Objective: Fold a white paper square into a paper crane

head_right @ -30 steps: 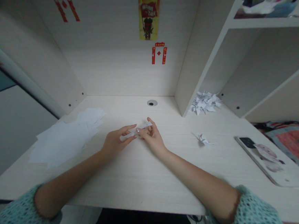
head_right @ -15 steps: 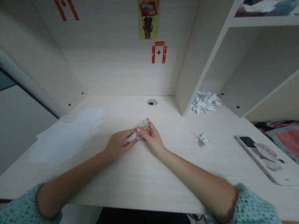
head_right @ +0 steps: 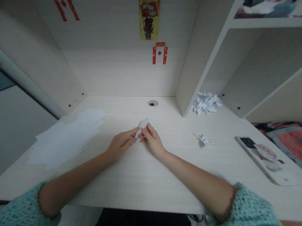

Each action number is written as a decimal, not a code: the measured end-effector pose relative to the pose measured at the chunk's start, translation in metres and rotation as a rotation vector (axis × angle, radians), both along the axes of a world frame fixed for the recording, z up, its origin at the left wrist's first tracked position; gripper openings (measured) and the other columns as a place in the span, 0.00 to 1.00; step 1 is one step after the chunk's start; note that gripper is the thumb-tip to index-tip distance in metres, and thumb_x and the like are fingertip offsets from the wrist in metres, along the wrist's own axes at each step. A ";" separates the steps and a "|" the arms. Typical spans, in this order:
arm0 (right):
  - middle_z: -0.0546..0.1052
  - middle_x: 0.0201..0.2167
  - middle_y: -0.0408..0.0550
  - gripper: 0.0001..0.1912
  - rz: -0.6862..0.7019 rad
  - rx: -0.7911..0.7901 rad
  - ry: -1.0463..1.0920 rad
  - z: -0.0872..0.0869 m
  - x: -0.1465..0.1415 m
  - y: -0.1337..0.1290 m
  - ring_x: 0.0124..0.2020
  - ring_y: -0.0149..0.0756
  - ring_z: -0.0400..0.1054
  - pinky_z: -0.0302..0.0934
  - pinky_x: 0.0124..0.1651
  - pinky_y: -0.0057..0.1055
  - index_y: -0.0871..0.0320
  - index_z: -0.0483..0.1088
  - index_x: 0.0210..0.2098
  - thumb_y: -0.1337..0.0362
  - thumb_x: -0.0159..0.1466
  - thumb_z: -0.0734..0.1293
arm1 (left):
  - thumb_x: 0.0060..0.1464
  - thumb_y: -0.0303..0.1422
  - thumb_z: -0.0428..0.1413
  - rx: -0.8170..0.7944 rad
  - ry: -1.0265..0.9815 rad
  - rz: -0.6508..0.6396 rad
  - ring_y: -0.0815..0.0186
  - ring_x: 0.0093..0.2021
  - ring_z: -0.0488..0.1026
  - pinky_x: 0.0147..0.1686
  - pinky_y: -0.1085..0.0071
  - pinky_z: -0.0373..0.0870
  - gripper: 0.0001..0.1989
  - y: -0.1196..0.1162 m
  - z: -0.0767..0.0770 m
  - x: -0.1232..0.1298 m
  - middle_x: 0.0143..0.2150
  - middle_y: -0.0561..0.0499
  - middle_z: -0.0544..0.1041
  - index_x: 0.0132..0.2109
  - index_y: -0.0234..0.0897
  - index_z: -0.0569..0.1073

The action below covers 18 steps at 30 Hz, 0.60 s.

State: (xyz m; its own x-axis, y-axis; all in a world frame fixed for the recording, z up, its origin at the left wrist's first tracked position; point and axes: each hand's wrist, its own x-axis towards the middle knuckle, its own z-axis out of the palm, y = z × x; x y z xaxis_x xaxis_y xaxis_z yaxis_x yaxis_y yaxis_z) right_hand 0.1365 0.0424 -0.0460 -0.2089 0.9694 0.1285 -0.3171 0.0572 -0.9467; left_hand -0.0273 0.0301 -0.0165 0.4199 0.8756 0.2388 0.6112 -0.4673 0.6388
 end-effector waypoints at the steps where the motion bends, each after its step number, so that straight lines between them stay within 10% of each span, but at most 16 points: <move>1: 0.69 0.27 0.42 0.16 -0.007 0.019 -0.029 -0.001 0.000 0.000 0.27 0.32 0.63 0.58 0.29 0.28 0.53 0.67 0.44 0.52 0.60 0.63 | 0.58 0.41 0.47 -0.009 -0.002 0.004 0.60 0.45 0.73 0.47 0.65 0.66 0.25 0.000 -0.001 0.000 0.46 0.47 0.77 0.60 0.38 0.61; 8: 0.71 0.31 0.47 0.13 -0.174 0.341 -0.389 0.007 0.001 -0.005 0.35 0.36 0.64 0.58 0.39 0.33 0.55 0.73 0.33 0.55 0.62 0.61 | 0.54 0.41 0.52 -0.015 -0.045 0.059 0.61 0.48 0.72 0.50 0.64 0.64 0.35 0.001 -0.003 0.002 0.48 0.47 0.75 0.65 0.37 0.51; 18: 0.73 0.23 0.45 0.10 -0.333 0.364 -0.461 0.015 0.002 -0.016 0.26 0.35 0.64 0.56 0.30 0.32 0.55 0.74 0.25 0.58 0.58 0.66 | 0.50 0.43 0.56 0.080 -0.007 0.158 0.57 0.50 0.70 0.51 0.61 0.62 0.26 0.001 -0.002 0.002 0.50 0.45 0.74 0.54 0.39 0.66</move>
